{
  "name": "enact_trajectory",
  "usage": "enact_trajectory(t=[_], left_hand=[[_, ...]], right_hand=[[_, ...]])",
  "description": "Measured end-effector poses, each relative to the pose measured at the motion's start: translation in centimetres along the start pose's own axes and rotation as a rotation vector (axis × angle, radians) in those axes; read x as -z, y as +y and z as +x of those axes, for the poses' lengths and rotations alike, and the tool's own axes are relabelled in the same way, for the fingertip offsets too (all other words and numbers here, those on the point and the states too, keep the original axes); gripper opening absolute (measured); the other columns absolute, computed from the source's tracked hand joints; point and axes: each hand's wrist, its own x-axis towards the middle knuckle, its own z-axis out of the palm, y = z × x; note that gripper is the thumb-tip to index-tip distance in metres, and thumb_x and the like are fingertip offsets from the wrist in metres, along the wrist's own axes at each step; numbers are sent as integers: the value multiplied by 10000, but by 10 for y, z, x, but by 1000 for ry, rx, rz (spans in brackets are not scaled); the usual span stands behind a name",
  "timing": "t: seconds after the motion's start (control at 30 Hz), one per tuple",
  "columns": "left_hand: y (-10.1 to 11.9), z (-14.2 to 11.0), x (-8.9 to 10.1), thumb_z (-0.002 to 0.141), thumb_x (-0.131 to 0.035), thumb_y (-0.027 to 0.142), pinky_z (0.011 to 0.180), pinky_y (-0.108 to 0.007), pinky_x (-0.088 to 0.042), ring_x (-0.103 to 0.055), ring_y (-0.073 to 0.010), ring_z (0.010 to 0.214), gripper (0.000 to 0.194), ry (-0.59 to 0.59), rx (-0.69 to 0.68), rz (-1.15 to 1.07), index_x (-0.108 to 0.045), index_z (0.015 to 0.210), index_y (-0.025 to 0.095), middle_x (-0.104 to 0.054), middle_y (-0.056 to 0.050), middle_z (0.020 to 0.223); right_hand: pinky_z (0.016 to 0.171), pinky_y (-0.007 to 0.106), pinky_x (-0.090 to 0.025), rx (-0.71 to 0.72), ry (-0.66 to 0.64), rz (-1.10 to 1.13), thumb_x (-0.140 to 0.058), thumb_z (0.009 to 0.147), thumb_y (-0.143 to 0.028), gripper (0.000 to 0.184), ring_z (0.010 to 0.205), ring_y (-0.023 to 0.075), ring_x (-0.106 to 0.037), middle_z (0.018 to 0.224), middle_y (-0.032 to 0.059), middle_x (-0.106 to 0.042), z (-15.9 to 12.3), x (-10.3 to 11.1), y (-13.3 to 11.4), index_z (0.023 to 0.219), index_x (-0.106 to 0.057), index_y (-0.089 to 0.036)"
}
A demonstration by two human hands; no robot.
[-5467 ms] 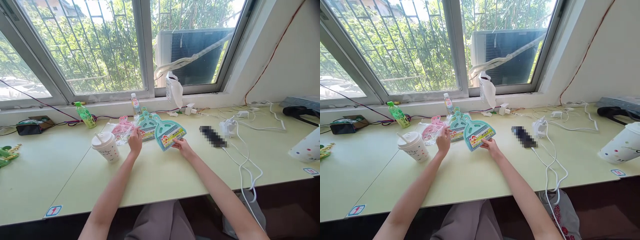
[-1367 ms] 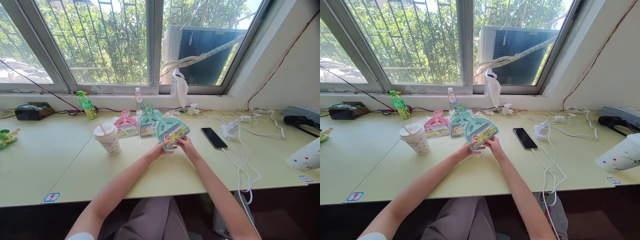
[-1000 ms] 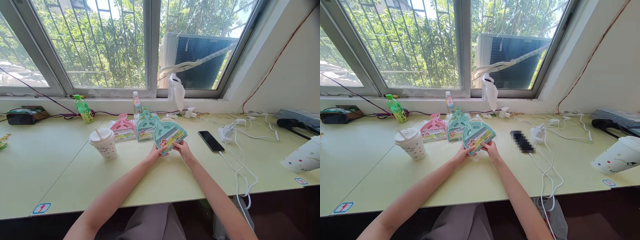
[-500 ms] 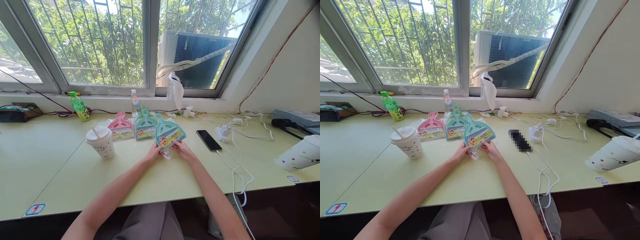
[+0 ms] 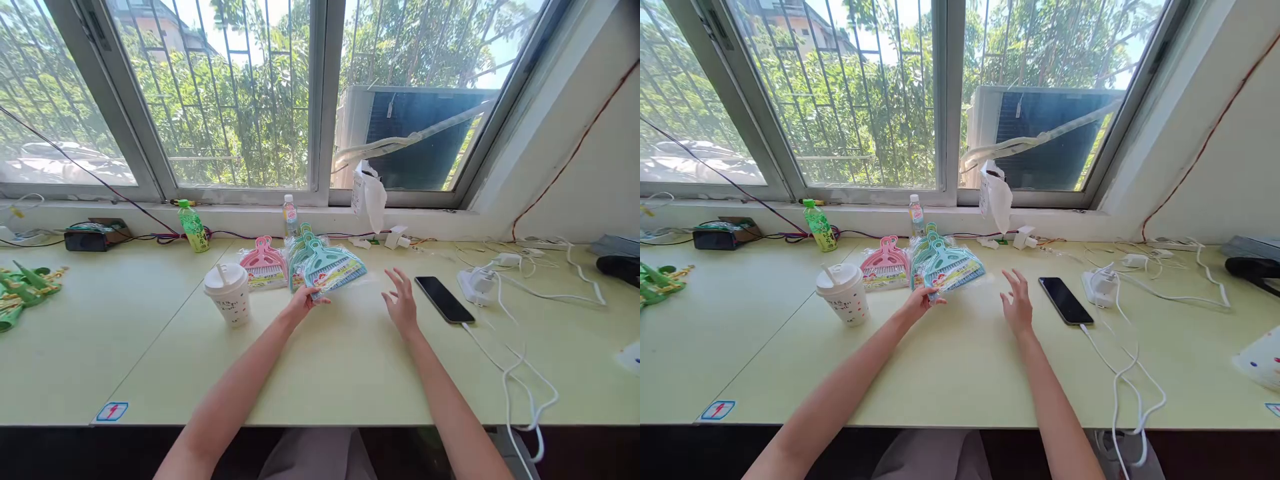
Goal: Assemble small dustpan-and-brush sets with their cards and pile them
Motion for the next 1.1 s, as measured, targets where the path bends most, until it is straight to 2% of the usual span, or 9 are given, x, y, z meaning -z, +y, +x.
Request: enact_trajectory(t=[0.07,0.17,0.23,0.4,0.67,0.73,0.83,0.97,1.1], left_hand=[[-1,0,3,749,-585,70,554,-233,-546,-667,-135,572,241,-41,11,-7,-542,985,98,-691,-61,825],[-7,-2,4,758,-566,90,605,-255,-553,-663,-142,576,211,-178,75,40,-573,967,64,-707,-104,849],[-11,-3,4,770,-555,111,630,-277,-558,-632,-125,525,203,-260,121,79,-574,961,47,-711,-132,854],[-12,-7,2,772,-557,123,627,-318,-573,-544,-84,428,228,-323,170,139,-523,995,93,-708,-77,782],[-13,-16,-10,703,-645,137,608,-309,-585,-702,-243,864,501,-331,173,181,-435,1157,149,-663,-123,1086],[-15,-16,-10,691,-660,149,609,-305,-584,-702,-249,878,575,-344,165,196,-408,1207,176,-650,-114,1120],[-16,-15,-9,682,-695,178,607,-307,-583,-705,-241,869,675,-350,140,219,-372,1272,227,-634,-101,1151],[-15,-14,-9,772,-677,354,592,-309,-568,-708,-230,791,565,-357,108,312,-432,1255,195,-667,-135,1065],[-19,-21,-20,751,-696,449,634,-324,-557,-687,-186,672,737,-278,-8,338,-375,1366,200,-651,-162,1091]], right_hand=[[1052,512,-382,215,29,-113,-697,744,-417,597,1345,290,-384,1500,49,-363,-1,-5,-2,1306,-519,-328],[1059,504,-363,314,-23,-133,-666,784,-418,351,1302,279,-430,1366,49,-526,-2,-5,-5,1122,-656,-322],[985,479,-431,283,-69,-64,-635,810,-431,207,1167,272,-546,1193,63,-638,-1,-4,-4,942,-712,-292],[892,430,-473,171,-97,31,-664,773,-457,219,981,243,-623,1008,66,-679,2,-4,3,777,-701,-241],[789,417,-517,109,17,-42,-648,741,-504,293,1012,259,-593,1075,103,-613,-1,-12,13,763,-644,-212],[791,411,-530,55,40,-7,-678,702,-511,322,1083,272,-572,1205,120,-542,-1,-13,17,817,-648,-212],[790,409,-541,-160,-8,145,-730,644,-496,533,1115,282,-584,1335,120,-481,-2,-14,20,1104,-602,-258],[725,379,-553,-445,-278,405,-764,623,-451,574,905,263,-672,1087,84,-680,-2,-10,18,1135,-622,-234],[664,322,-546,-481,-201,524,-812,556,-388,552,771,213,-680,915,39,-726,0,-4,19,1056,-665,-205]])
